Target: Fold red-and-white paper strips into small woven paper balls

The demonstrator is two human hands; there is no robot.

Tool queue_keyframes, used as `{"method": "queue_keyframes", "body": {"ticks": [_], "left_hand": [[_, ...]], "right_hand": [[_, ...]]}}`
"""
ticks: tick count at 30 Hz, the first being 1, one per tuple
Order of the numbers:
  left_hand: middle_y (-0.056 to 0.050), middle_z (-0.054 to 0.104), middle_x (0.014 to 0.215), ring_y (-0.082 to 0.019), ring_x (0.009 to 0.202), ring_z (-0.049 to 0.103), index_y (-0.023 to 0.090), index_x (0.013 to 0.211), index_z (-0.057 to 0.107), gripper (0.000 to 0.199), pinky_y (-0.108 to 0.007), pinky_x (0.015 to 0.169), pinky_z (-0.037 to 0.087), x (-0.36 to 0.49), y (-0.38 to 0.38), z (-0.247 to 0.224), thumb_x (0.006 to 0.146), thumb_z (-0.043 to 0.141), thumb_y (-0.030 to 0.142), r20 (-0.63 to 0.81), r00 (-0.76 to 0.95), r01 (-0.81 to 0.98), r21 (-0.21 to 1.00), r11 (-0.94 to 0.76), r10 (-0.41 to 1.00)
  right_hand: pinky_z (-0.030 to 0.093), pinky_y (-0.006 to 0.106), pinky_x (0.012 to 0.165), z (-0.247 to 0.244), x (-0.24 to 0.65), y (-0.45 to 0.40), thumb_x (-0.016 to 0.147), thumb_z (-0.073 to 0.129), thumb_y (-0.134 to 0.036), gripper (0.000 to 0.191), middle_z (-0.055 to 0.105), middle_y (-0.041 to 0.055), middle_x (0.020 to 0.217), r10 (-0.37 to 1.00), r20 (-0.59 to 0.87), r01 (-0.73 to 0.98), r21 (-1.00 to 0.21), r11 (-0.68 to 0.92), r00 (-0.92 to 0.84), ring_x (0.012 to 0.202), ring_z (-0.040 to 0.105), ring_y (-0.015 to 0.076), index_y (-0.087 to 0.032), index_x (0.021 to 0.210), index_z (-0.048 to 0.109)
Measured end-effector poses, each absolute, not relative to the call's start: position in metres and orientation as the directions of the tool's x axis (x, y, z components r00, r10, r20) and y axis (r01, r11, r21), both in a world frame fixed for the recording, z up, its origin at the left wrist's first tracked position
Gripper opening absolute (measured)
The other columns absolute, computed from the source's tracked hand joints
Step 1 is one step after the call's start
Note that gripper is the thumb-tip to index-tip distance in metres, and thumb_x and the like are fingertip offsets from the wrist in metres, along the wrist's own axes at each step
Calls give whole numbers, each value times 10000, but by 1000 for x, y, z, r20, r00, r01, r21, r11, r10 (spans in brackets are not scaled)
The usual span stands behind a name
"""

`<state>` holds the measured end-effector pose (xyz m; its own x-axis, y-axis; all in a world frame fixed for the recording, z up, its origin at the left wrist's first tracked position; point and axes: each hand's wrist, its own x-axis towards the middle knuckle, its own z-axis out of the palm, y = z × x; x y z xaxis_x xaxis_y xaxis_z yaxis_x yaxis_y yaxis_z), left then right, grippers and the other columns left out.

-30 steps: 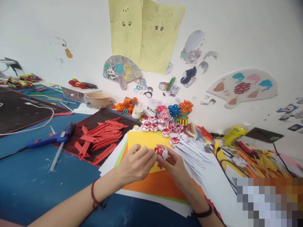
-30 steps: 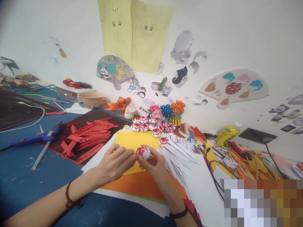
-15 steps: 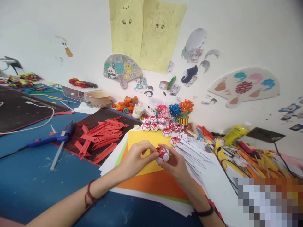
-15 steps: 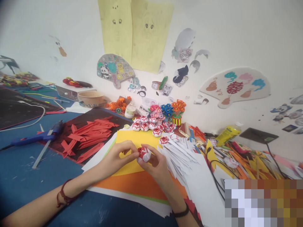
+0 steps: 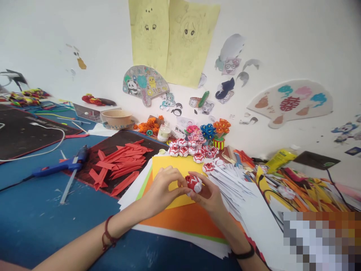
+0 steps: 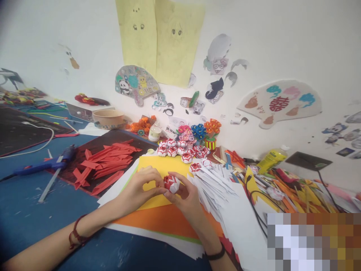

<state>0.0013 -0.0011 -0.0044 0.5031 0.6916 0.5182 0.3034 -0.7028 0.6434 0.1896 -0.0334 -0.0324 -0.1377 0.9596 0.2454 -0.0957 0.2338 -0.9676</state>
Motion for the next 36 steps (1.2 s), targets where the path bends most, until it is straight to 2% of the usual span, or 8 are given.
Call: {"method": "queue_keyframes", "body": {"ticks": [5,10,14,17,23,26,29,36], "left_hand": [[-11,612,855,-171,804,485,185,836,553,177,-321,718,302,1,-5,-4,961,535,309,504,556,417,518,-747,661],[-29,603,862,-183,757,423,173,851,529,177,-333,672,244,3,-6,-7,988,463,262,566,568,511,327,-795,598],[-33,618,853,-182,735,397,173,859,560,189,-343,664,225,3,-5,-9,990,459,264,597,579,524,248,-815,555],[-29,623,868,-181,761,406,190,886,604,191,-344,685,234,1,-5,-8,986,478,292,601,572,501,282,-818,558],[-10,627,908,-173,845,459,224,884,662,148,-335,757,287,0,-5,-1,953,557,301,541,535,345,561,-753,649],[3,634,874,-166,841,471,208,824,655,147,-332,776,296,1,-3,2,919,612,312,510,526,308,632,-711,681],[5,628,827,-161,819,468,187,763,625,187,-327,778,307,0,-4,3,913,621,298,516,518,279,652,-705,682],[-18,596,853,-162,817,446,176,844,608,117,-306,751,343,3,-11,-1,945,554,198,584,514,241,605,-759,629]], "right_hand": [[540,319,712,-30,189,-34,766,778,-361,469,674,44,949,962,226,-94,-972,213,-154,789,646,177,-241,1187,611],[534,331,795,-30,188,-35,752,796,-313,452,675,39,1002,964,229,-109,-970,216,-134,874,647,184,-253,1163,618],[533,327,813,-29,187,-35,760,790,-289,439,675,37,1017,960,246,-135,-964,228,-134,900,645,183,-259,1163,619],[541,323,794,-28,187,-35,748,798,-290,442,670,36,1009,960,256,-147,-960,238,-113,888,647,185,-257,1153,625],[542,286,710,-29,188,-34,760,787,-318,425,662,20,943,955,274,-152,-954,257,-110,788,638,155,-269,1152,631],[535,281,697,-31,189,-34,758,791,-320,431,661,16,921,958,257,-153,-959,237,-128,762,628,145,-271,1155,628],[529,281,690,-31,189,-36,760,790,-326,444,659,23,938,962,235,-157,-965,212,-143,776,623,150,-267,1166,619],[509,309,790,-31,181,-38,756,798,-328,553,639,45,1064,960,225,-181,-964,195,-169,907,621,172,-272,1245,546]]}}
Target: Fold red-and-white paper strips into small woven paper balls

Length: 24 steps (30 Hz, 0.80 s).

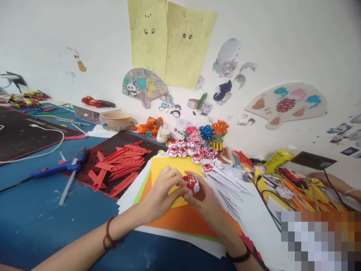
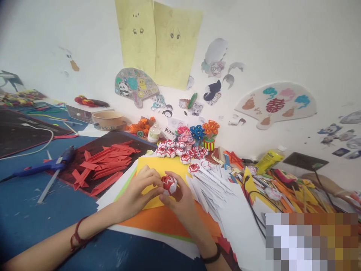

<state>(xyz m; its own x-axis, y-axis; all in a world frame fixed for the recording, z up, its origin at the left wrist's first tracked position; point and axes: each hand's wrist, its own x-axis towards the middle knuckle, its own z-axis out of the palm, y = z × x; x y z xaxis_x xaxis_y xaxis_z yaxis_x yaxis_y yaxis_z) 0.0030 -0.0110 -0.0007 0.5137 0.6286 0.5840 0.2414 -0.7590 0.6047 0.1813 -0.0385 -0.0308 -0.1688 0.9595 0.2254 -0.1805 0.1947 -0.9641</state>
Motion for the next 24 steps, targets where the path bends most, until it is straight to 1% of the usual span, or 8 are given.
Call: {"method": "queue_keyframes", "body": {"ticks": [2,4,6,8,10,16,20,24], "left_hand": [[-14,602,862,-163,823,457,185,849,620,100,-312,762,339,3,-10,-1,936,573,198,607,496,256,581,-773,620],[-13,602,891,-164,850,483,200,888,634,50,-316,783,340,0,-6,1,922,600,214,631,463,264,572,-777,622],[-14,590,906,-165,875,504,206,907,633,32,-316,797,344,-2,-3,3,912,620,234,647,429,266,576,-773,630],[-14,586,899,-165,881,513,201,881,624,59,-315,799,346,-4,-1,4,904,633,255,650,412,264,586,-766,639],[-11,591,887,-166,878,519,199,852,624,90,-317,802,343,-5,0,6,894,647,275,631,429,257,600,-757,646],[7,595,847,-162,855,513,207,811,651,133,-323,811,315,-4,0,8,861,689,324,544,509,288,622,-728,667],[9,594,855,-164,858,498,211,817,645,155,-326,803,295,-5,2,7,871,674,353,519,539,333,592,-733,664],[8,607,846,-161,821,478,204,797,622,209,-333,771,278,-7,3,4,912,614,379,516,566,391,519,-760,643]], "right_hand": [[510,309,744,-31,181,-38,782,777,-347,544,634,42,1035,961,228,-184,-963,198,-157,829,625,158,-270,1250,512],[505,306,677,-32,182,-37,815,741,-394,521,633,30,984,957,239,-225,-954,200,-163,736,618,145,-278,1241,464],[496,301,639,-33,184,-37,840,700,-455,470,631,22,957,950,257,-290,-936,198,-179,696,615,142,-279,1194,446],[487,296,623,-34,185,-36,859,656,-507,419,623,17,922,942,261,-339,-923,180,-211,685,615,143,-262,1139,464],[479,290,618,-35,186,-36,877,622,-529,392,616,13,893,940,249,-359,-921,154,-235,674,611,139,-246,1112,487],[450,275,573,-34,185,-38,896,595,-524,384,630,7,831,951,202,-365,-925,106,-236,634,603,142,-247,1139,488],[456,278,584,-33,184,-40,922,556,-517,333,631,13,836,950,193,-356,-929,97,-244,638,595,140,-236,1096,519],[496,306,678,-37,182,-38,965,493,-482,288,641,33,875,954,200,-337,-934,117,-225,729,619,156,-222,1064,566]]}}
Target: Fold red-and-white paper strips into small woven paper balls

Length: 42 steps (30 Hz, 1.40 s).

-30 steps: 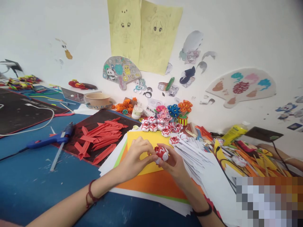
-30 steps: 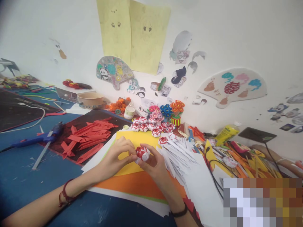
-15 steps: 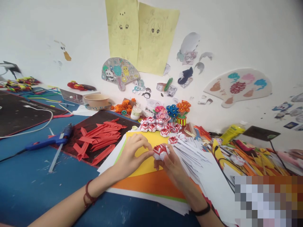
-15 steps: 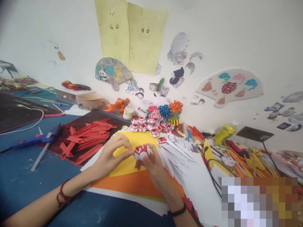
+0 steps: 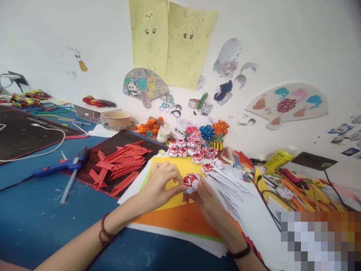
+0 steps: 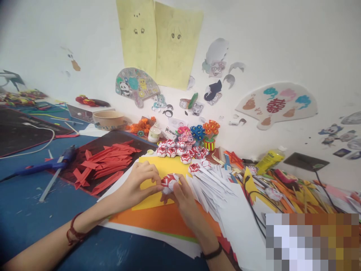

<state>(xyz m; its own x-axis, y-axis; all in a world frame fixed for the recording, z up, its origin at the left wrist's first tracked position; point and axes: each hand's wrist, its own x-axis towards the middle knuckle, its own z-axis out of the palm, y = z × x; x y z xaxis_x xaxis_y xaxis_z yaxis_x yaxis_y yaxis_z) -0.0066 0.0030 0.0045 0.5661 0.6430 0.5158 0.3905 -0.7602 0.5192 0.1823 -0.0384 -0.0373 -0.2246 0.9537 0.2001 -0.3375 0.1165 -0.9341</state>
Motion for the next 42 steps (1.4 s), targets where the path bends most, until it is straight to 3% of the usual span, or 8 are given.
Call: {"method": "queue_keyframes", "body": {"ticks": [6,17,27,30,33,36,39,42], "left_hand": [[-11,613,868,-162,816,472,200,823,610,229,-340,754,270,-6,2,0,965,525,358,544,577,423,439,-793,609],[0,618,879,-163,838,499,224,857,642,122,-339,756,264,-4,1,0,928,586,305,551,562,430,443,-786,618],[-32,631,809,-169,748,461,188,866,619,169,-368,734,256,-1,-7,-17,965,483,193,734,535,639,-27,-769,419],[-31,637,792,-158,719,465,190,858,622,163,-363,722,264,0,-10,-22,954,493,164,759,535,643,-81,-762,371],[-29,645,808,-159,744,496,198,875,644,123,-353,721,289,0,-9,-18,941,540,211,772,455,590,113,-800,445],[-31,649,816,-159,780,534,198,853,679,158,-316,707,353,0,-5,-6,929,575,289,650,397,391,519,-760,648],[-32,648,759,-145,723,544,174,773,713,278,-275,652,399,0,-1,5,923,572,361,413,442,196,822,-535,796],[-51,681,794,-159,757,599,145,764,721,311,-279,702,454,1,0,9,878,622,417,213,508,36,963,-267,835]], "right_hand": [[527,363,833,-38,183,-34,913,586,-480,353,639,56,1068,973,158,-314,-944,99,-169,887,631,178,-249,1179,578],[535,375,849,-33,186,-35,816,742,-345,407,655,32,1021,982,141,-174,-978,118,-127,884,661,186,-243,1165,561],[583,351,757,-34,176,-36,746,798,-370,397,642,11,939,985,170,-135,-976,172,24,825,671,178,-235,997,521],[590,340,735,-33,173,-38,753,790,-375,370,643,8,919,982,187,-132,-973,191,40,818,668,176,-237,954,512],[594,358,751,-30,174,-39,758,786,-370,369,658,18,951,976,215,-142,-966,218,38,828,677,183,-243,979,519],[586,399,788,-30,178,-37,778,768,-374,385,673,29,991,975,221,-157,-962,223,28,830,694,198,-253,1054,529],[574,431,806,-31,183,-36,798,747,-398,424,682,55,1052,970,236,-184,-957,223,-51,818,708,214,-254,1130,528],[568,422,792,-32,186,-36,810,734,-407,434,673,74,1099,953,282,-191,-947,258,-111,870,705,232,-255,1162,529]]}}
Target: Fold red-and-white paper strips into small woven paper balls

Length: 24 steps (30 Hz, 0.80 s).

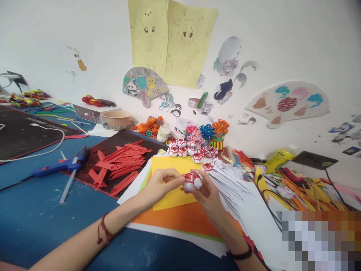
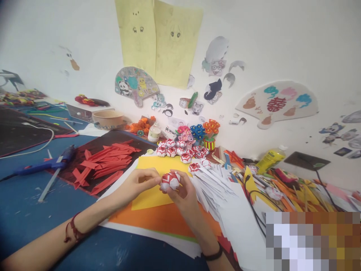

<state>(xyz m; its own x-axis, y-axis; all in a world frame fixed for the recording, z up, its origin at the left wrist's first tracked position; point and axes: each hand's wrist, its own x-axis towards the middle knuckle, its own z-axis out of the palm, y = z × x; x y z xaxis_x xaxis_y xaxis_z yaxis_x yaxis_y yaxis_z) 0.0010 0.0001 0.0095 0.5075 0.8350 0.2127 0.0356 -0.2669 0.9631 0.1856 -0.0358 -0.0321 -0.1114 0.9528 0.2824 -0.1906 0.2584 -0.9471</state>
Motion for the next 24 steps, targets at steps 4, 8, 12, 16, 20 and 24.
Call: {"method": "queue_keyframes", "body": {"ticks": [4,8,12,16,20,24], "left_hand": [[-63,701,812,-179,800,629,139,753,726,304,-304,771,488,2,-2,11,803,710,439,134,548,-66,991,-117,825],[-61,684,780,-163,747,605,156,758,758,310,-289,710,478,1,-2,12,805,705,458,224,531,-26,968,-248,817],[-56,673,742,-144,688,566,159,750,763,363,-269,642,442,-1,0,11,809,685,509,260,538,7,950,-313,802],[-33,673,744,-128,666,524,174,753,743,292,-259,613,384,-1,0,7,842,673,444,320,498,117,896,-429,806],[-34,678,819,-140,770,574,179,794,710,220,-261,683,408,0,-5,4,906,615,343,429,468,123,834,-538,772],[-23,653,812,-124,748,559,178,793,683,184,-242,664,405,0,-7,1,920,599,281,499,465,137,776,-616,731]], "right_hand": [[556,396,800,-32,185,-37,832,716,-385,402,661,76,1122,939,319,-184,-938,294,-127,932,683,228,-265,1170,534],[556,398,806,-33,185,-37,831,715,-388,396,659,70,1104,940,317,-178,-939,293,-126,896,675,215,-269,1163,533],[557,387,807,-32,185,-37,828,720,-390,396,652,66,1094,940,318,-162,-941,297,-122,906,667,211,-270,1159,539],[558,397,827,-29,184,-39,829,717,-388,393,649,60,1083,942,310,-165,-943,288,-128,924,665,217,-279,1162,538],[554,371,840,-27,180,-40,837,713,-363,370,636,43,1069,949,288,-184,-947,263,-127,929,658,197,-286,1153,538],[551,347,815,-29,176,-40,814,741,-356,379,627,28,1033,956,274,-210,-946,248,-105,903,657,183,-283,1133,548]]}}
